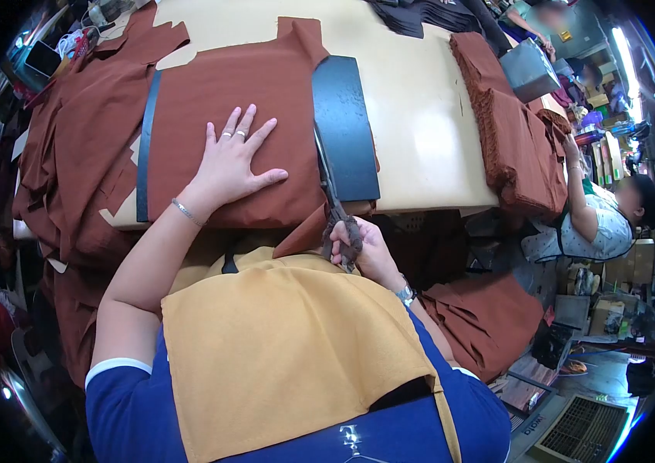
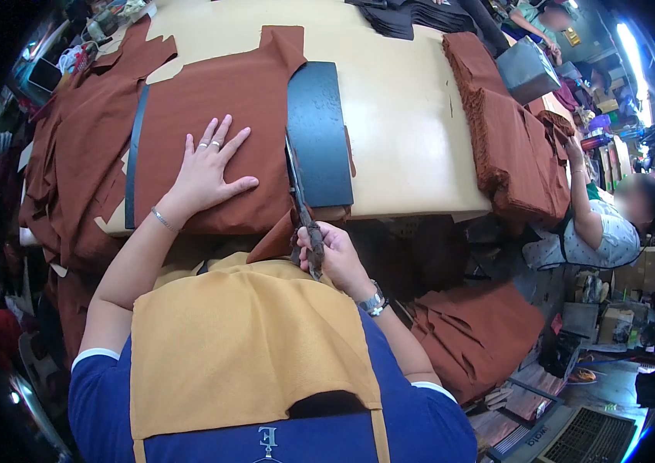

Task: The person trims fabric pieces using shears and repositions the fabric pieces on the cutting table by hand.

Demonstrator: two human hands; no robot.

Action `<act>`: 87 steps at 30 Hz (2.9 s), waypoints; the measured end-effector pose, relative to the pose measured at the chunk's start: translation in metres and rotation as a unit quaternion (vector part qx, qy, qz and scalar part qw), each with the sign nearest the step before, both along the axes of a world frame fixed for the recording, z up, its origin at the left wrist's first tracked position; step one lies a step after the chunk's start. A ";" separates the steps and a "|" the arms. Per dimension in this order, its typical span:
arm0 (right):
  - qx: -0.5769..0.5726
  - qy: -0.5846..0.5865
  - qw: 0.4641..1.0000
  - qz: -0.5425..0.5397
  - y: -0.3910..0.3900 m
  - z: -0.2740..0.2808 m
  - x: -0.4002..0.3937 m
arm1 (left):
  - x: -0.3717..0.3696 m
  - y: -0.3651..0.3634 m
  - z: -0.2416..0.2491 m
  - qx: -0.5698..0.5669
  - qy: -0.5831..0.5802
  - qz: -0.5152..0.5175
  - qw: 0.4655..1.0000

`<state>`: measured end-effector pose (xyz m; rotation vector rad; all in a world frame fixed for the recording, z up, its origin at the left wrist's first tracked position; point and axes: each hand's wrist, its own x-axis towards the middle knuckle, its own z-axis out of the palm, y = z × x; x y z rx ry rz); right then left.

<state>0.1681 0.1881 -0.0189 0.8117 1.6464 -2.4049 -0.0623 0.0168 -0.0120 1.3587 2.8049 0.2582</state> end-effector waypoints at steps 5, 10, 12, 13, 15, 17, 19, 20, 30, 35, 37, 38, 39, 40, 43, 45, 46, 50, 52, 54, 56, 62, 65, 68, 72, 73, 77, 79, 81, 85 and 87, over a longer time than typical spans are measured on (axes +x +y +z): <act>-0.018 0.017 0.999 -0.021 0.000 0.004 -0.012 | 0.013 -0.004 0.002 -0.007 -0.004 -0.007 1.000; 0.000 0.008 1.000 -0.021 0.000 0.001 -0.007 | 0.015 -0.005 0.002 -0.007 -0.006 0.000 1.000; 0.010 -0.004 1.000 -0.018 0.000 0.002 -0.003 | 0.014 -0.005 0.002 -0.005 -0.008 0.001 1.000; 0.014 -0.009 1.000 -0.018 0.001 0.002 -0.001 | 0.015 -0.005 0.002 -0.006 -0.009 0.001 1.000; 0.017 -0.006 1.000 -0.019 0.000 0.002 0.000 | 0.017 -0.006 0.002 -0.007 -0.011 0.000 1.000; 0.012 0.009 1.000 -0.020 0.001 0.001 -0.002 | 0.021 -0.008 0.004 -0.007 -0.016 -0.004 1.000; -0.006 0.012 1.000 -0.012 0.003 0.001 -0.008 | 0.025 -0.010 0.005 -0.008 -0.017 -0.009 1.000; -0.014 0.013 1.000 -0.007 0.004 0.001 -0.011 | 0.027 -0.011 0.005 -0.007 -0.016 -0.012 1.000; 0.002 0.002 1.000 -0.025 0.004 0.000 -0.002 | 0.031 -0.013 0.006 -0.004 -0.020 -0.011 1.000; -0.032 0.013 0.999 -0.014 0.009 -0.004 -0.009 | 0.039 -0.017 0.006 -0.002 -0.014 -0.015 1.000; -0.048 0.020 0.999 -0.012 0.010 -0.004 -0.014 | 0.043 -0.020 0.005 -0.008 -0.011 -0.019 1.000; -0.052 0.019 0.998 -0.008 0.012 -0.006 -0.015 | 0.045 -0.021 0.006 -0.011 -0.011 -0.020 1.000; -0.052 0.024 0.998 -0.009 0.014 -0.008 -0.015 | 0.046 -0.021 0.007 -0.014 -0.011 -0.021 1.000; -0.050 0.029 0.998 -0.009 0.014 -0.009 -0.014 | 0.046 -0.021 0.006 -0.013 -0.014 -0.024 1.000; -0.043 0.025 0.999 0.004 0.014 -0.004 -0.011 | 0.044 -0.022 0.007 -0.014 -0.027 -0.029 0.999; -0.047 0.026 0.999 -0.009 0.013 -0.009 -0.008 | 0.041 -0.021 0.008 -0.020 -0.044 -0.028 0.998; -0.048 0.028 0.998 -0.014 0.013 -0.011 -0.007 | 0.036 -0.020 0.007 -0.016 -0.047 -0.024 0.998; -0.045 0.026 0.999 0.009 0.016 -0.008 -0.007 | -0.001 -0.017 0.010 -0.002 -0.026 -0.026 0.999; -0.067 0.024 0.997 0.006 0.017 -0.009 -0.010 | -0.014 -0.015 0.007 -0.020 -0.001 -0.035 0.999; -0.059 0.022 0.998 0.008 0.016 -0.004 -0.017 | -0.013 -0.016 0.006 -0.018 -0.003 -0.041 0.999; -0.059 0.020 0.998 0.007 0.017 -0.001 -0.020 | -0.005 -0.018 0.007 -0.021 -0.006 -0.044 0.999; -0.041 0.029 0.999 0.011 0.017 -0.009 -0.017 | 0.006 -0.024 0.007 -0.033 -0.003 -0.021 0.999; -0.015 0.033 0.999 0.033 0.020 0.001 -0.012 | 0.013 -0.030 0.008 -0.031 -0.011 -0.016 0.999; -0.030 0.042 0.997 0.063 0.027 -0.005 -0.005 | 0.032 -0.036 0.028 -0.060 -0.036 -0.010 0.997; -0.044 0.030 0.994 0.091 0.030 0.007 -0.004 | 0.020 -0.027 0.069 -0.095 -0.057 -0.005 0.994; -0.048 0.029 0.994 0.092 0.031 0.008 -0.005 | 0.007 -0.019 0.076 -0.092 -0.082 0.003 0.992; -0.042 0.035 0.994 0.099 0.033 0.008 -0.005 | -0.071 0.045 0.067 0.015 -0.042 0.026 0.999; -0.041 0.046 0.993 0.102 0.033 0.006 -0.004 | -0.106 0.087 0.059 0.026 -0.043 0.061 0.997; -0.018 0.030 0.994 0.102 0.030 0.009 -0.003 | -0.121 0.122 0.056 0.006 -0.099 0.077 0.992; 0.005 0.025 0.994 0.108 0.030 0.010 -0.002 | -0.158 0.170 0.014 0.093 -0.178 0.029 0.979; 0.004 0.020 0.994 0.106 0.029 0.012 -0.002 | -0.161 0.182 0.015 0.171 -0.350 -0.027 0.921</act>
